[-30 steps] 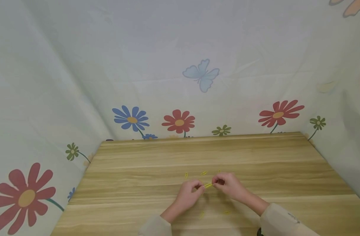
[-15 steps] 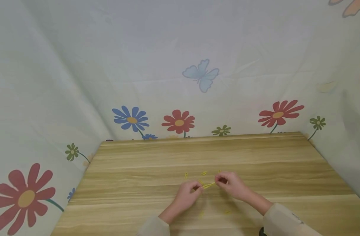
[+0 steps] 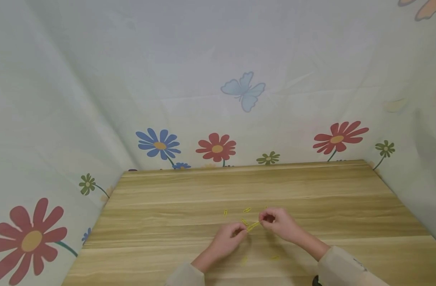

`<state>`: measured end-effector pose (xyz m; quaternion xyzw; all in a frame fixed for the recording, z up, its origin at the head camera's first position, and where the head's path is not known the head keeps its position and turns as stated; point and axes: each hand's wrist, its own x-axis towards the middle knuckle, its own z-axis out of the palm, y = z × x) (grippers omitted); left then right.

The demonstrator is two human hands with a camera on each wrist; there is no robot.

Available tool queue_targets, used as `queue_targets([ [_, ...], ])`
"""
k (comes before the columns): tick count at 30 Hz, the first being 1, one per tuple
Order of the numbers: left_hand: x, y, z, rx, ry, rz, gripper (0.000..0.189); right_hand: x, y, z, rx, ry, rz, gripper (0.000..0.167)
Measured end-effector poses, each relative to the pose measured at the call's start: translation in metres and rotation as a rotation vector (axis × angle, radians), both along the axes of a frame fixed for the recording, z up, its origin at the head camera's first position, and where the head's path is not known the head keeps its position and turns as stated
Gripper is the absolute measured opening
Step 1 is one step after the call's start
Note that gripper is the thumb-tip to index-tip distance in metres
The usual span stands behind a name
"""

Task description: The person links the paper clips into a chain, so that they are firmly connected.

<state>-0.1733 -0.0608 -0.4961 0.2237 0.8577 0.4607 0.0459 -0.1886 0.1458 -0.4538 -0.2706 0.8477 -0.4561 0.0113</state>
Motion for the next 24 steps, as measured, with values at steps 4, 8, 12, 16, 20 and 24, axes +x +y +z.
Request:
queue_targets([
  [4,0.000,0.001,-0.001,-0.019,0.037,-0.029,0.021,0.001,-0.003,0.005,0.000,-0.016,-0.002,0.004],
  [8,0.000,0.002,0.001,-0.043,0.044,-0.043,0.023,0.008,-0.009,0.020,-0.016,-0.034,0.010,0.004],
  [12,0.001,0.004,0.003,-0.054,0.044,-0.030,0.030,0.016,-0.013,0.037,-0.030,-0.047,0.025,0.004],
  [16,0.003,0.006,0.008,-0.058,0.086,-0.016,0.034,0.020,-0.014,0.044,-0.038,-0.042,0.038,0.004],
  [20,0.003,0.010,0.013,-0.064,0.132,-0.015,0.032,0.021,-0.015,0.044,-0.046,-0.048,0.048,0.004],
  [24,0.004,0.012,0.016,-0.072,0.179,-0.010,0.026,0.021,-0.016,0.043,-0.035,-0.066,0.044,0.004],
])
